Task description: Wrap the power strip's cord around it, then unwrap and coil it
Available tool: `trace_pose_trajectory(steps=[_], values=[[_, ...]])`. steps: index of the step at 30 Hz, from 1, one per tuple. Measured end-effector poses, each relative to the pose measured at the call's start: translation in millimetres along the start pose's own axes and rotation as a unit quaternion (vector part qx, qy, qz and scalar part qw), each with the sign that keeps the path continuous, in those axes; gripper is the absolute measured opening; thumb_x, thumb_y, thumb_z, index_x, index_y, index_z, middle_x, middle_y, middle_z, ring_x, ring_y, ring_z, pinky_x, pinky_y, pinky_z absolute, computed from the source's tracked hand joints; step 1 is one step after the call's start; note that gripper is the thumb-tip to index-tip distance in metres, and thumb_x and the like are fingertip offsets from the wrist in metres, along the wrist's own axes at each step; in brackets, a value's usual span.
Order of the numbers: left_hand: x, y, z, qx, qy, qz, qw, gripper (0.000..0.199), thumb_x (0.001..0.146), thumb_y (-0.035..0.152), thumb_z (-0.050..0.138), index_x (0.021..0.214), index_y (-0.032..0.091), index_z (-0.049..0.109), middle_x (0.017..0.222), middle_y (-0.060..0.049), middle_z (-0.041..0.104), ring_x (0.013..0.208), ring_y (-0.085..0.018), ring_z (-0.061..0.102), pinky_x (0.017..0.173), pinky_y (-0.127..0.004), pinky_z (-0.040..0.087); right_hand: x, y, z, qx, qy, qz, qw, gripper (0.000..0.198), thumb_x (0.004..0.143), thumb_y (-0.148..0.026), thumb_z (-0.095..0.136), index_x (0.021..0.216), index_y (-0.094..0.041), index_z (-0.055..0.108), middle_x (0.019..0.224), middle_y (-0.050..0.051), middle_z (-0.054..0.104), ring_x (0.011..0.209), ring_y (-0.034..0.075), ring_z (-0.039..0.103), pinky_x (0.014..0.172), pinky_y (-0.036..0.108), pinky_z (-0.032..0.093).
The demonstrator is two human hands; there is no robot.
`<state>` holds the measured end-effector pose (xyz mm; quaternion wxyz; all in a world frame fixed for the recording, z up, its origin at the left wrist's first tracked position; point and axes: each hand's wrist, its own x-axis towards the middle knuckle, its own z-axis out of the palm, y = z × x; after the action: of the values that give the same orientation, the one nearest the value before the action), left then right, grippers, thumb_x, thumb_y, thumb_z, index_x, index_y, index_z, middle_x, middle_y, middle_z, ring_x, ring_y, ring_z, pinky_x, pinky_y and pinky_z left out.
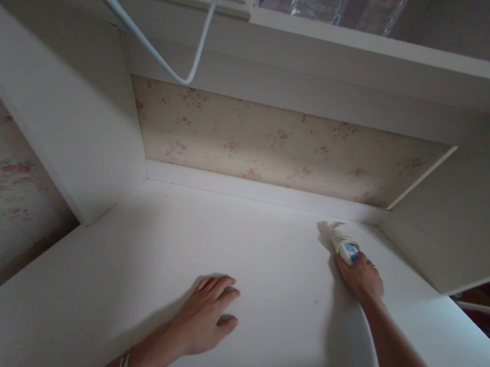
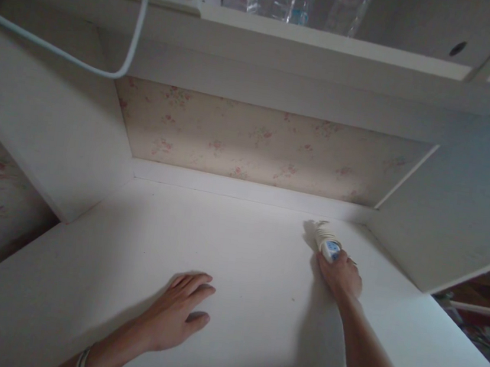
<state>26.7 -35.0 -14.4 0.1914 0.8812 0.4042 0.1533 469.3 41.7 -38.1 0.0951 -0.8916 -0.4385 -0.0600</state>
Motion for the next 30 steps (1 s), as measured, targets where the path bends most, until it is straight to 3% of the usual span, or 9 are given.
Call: trace_pose_trajectory(steps=[10,23,30], values=[[-1,1,-1,-0.010,0.004,0.002,1.000,0.041,0.080,0.029,0.058,0.121,0.028,0.052,0.131,-0.003,0.049,0.124,-0.022,0.039,0.106,-0.041,0.026,1,-3,-13,-0.031,0.025,-0.035,0.999,0.075,0.078,-0.069,0.035,0.123,-0.010,0.049,0.113,0.021,0.057,0.101,0.036,0.056,0.079,0.044,0.045],[-2,-1,-2,-0.009,0.011,0.010,1.000,0.039,0.082,0.032,0.058,0.120,0.027,0.053,0.130,-0.005,0.049,0.123,-0.023,0.040,0.106,-0.042,0.027,0,-6,-18,-0.032,0.005,-0.029,0.999,0.078,0.074,-0.067,0.042,0.127,-0.010,0.045,0.117,0.021,0.054,0.103,0.036,0.053,0.078,0.044,0.043],[-2,-1,0,-0.025,0.037,0.014,0.999,0.034,0.080,0.029,0.060,0.114,0.027,0.057,0.125,-0.003,0.054,0.120,-0.022,0.043,0.104,-0.041,0.031,-41,-38,-45,0.007,0.174,-0.084,0.981,0.085,0.074,-0.052,0.054,0.140,-0.007,0.024,0.133,0.025,0.042,0.119,0.040,0.039,0.092,0.053,0.033]])
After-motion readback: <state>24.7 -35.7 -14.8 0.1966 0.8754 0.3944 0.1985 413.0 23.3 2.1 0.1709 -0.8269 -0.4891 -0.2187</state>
